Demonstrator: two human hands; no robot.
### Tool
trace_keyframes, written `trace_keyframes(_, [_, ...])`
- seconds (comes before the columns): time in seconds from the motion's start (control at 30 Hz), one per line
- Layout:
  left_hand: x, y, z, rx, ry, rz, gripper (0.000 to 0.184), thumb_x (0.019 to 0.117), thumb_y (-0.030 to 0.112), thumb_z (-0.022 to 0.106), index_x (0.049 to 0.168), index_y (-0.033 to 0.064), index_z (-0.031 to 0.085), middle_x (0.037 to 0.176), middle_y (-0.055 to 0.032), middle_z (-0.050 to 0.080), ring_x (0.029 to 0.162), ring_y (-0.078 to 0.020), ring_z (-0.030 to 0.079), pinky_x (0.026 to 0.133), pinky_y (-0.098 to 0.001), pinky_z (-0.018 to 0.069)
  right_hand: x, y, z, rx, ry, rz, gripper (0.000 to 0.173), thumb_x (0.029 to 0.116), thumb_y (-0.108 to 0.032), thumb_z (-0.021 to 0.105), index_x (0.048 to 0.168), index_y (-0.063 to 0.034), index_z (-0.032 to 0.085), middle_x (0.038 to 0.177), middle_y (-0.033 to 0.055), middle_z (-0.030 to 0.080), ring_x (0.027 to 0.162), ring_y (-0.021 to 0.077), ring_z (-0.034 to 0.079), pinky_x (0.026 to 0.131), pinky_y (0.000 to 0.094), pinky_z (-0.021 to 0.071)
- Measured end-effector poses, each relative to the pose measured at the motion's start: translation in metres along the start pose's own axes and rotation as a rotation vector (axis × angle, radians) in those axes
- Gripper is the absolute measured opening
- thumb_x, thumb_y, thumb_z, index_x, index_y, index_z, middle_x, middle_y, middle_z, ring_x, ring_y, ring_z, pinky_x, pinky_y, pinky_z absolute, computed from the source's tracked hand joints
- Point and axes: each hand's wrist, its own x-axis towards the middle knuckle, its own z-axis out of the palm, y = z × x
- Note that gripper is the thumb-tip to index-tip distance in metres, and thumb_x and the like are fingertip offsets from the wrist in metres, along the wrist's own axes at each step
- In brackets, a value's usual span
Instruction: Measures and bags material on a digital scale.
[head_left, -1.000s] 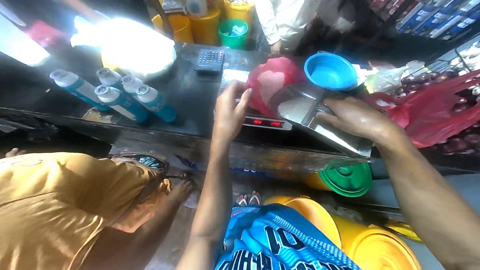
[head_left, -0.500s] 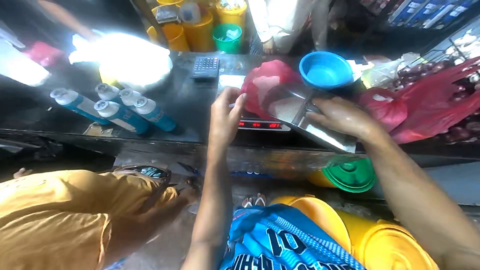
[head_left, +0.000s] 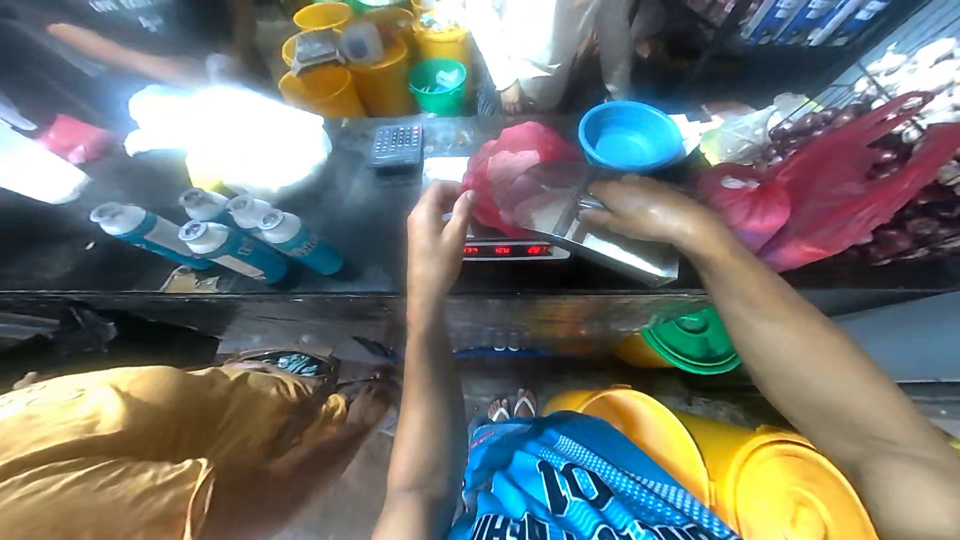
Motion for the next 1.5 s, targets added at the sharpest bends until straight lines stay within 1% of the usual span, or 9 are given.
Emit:
trace_keyframes(0.37, [-0.003,-0.001,0.001,0.040,0.021,-0.041,0.029,0.1066,0.035,0.054,0.117,0.0090,0.062,0.101,-0.0071,0.069,0.081,-0.0146,0.068,0.071,-0.0346,0.0594,-0.021,0.020,0.031,0.202,0.175,-0.030,0.031,0.1021,-0.039,0.061,0.105,-0.0087,0.068,0.085,0.0147,0.068,0.081,0.0345,0.068,0.072,0.0605,0.0542])
trace_keyframes(0.43, [-0.004,0.001,0.000,0.036,-0.002,-0.075,0.033,0.1051,0.037,0.057,0.123,0.0090,0.060,0.105,-0.0080,0.069,0.084,-0.0157,0.069,0.073,-0.0357,0.0595,-0.036,0.029,0.047,0.261,0.208,0.011,0.032,0.1025,-0.041,0.060,0.110,-0.0102,0.067,0.086,0.0132,0.068,0.080,0.0330,0.069,0.072,0.0604,0.0551])
trace_keyframes(0.57, [0.001,-0.002,-0.004,-0.002,-0.002,-0.139,0.054,0.1008,0.040,0.063,0.140,0.0081,0.046,0.118,-0.0105,0.065,0.096,-0.0186,0.068,0.080,-0.0393,0.0590,-0.068,0.029,0.074,0.460,0.253,0.186,0.041,0.1027,-0.038,0.059,0.124,-0.0035,0.064,0.101,0.0226,0.069,0.096,0.0399,0.067,0.087,0.0658,0.0507])
trace_keyframes(0.77, [0.015,-0.009,0.009,-0.145,0.136,-0.144,0.058,0.1045,0.047,0.053,0.147,0.0101,0.041,0.126,-0.0090,0.062,0.103,-0.0176,0.067,0.085,-0.0412,0.0603,-0.090,0.013,0.117,0.583,0.330,0.265,0.039,0.1012,-0.036,0.060,0.123,-0.0047,0.065,0.098,0.0188,0.069,0.093,0.0340,0.068,0.086,0.0592,0.0528])
trace_keyframes(0.9, [0.012,-0.021,-0.001,-0.214,0.202,-0.110,0.046,0.1097,0.038,0.043,0.141,0.0039,0.044,0.115,-0.0090,0.064,0.102,-0.0190,0.068,0.087,-0.0406,0.0608,-0.174,0.022,0.203,0.706,0.334,0.385,0.041,0.0934,-0.027,0.064,0.124,0.0008,0.065,0.099,0.0200,0.070,0.090,0.0315,0.069,0.083,0.0568,0.0553])
trace_keyframes(1.03, [0.005,-0.046,-0.013,-0.238,0.224,-0.076,0.041,0.1111,0.037,0.038,0.134,0.0036,0.046,0.105,-0.0052,0.067,0.097,-0.0202,0.069,0.085,-0.0433,0.0610,-0.269,0.022,0.316,0.837,0.122,0.613,0.039,0.0961,-0.019,0.065,0.128,0.0032,0.061,0.103,0.0231,0.070,0.094,0.0342,0.069,0.087,0.0588,0.0549])
trace_keyframes(1.2, [0.009,-0.053,0.001,-0.254,0.263,-0.101,0.035,0.1125,0.034,0.032,0.125,0.0061,0.049,0.100,-0.0033,0.066,0.091,-0.0197,0.070,0.083,-0.0430,0.0617,-0.368,0.020,0.453,0.799,-0.163,0.898,0.042,0.1030,-0.022,0.062,0.136,0.0037,0.059,0.126,0.0282,0.066,0.119,0.0437,0.063,0.106,0.0620,0.0457])
trace_keyframes(1.4, [0.029,-0.043,0.011,-0.312,0.234,-0.025,0.032,0.1128,0.026,0.030,0.118,0.0039,0.052,0.103,-0.0086,0.065,0.095,-0.0244,0.068,0.084,-0.0502,0.0604,-0.381,0.020,0.527,0.816,-0.530,1.078,0.050,0.1061,-0.032,0.056,0.140,0.0046,0.055,0.140,0.0291,0.057,0.134,0.0437,0.053,0.113,0.0592,0.0391])
trace_keyframes(1.5, [0.028,-0.035,0.013,-0.223,0.143,0.008,0.032,0.1127,0.023,0.026,0.113,0.0109,0.056,0.100,0.0021,0.066,0.095,-0.0114,0.067,0.086,-0.0359,0.0596,-0.370,0.024,0.571,0.882,-0.610,1.131,0.051,0.1068,-0.030,0.054,0.143,0.0069,0.052,0.144,0.0316,0.053,0.137,0.0450,0.049,0.115,0.0595,0.0369])
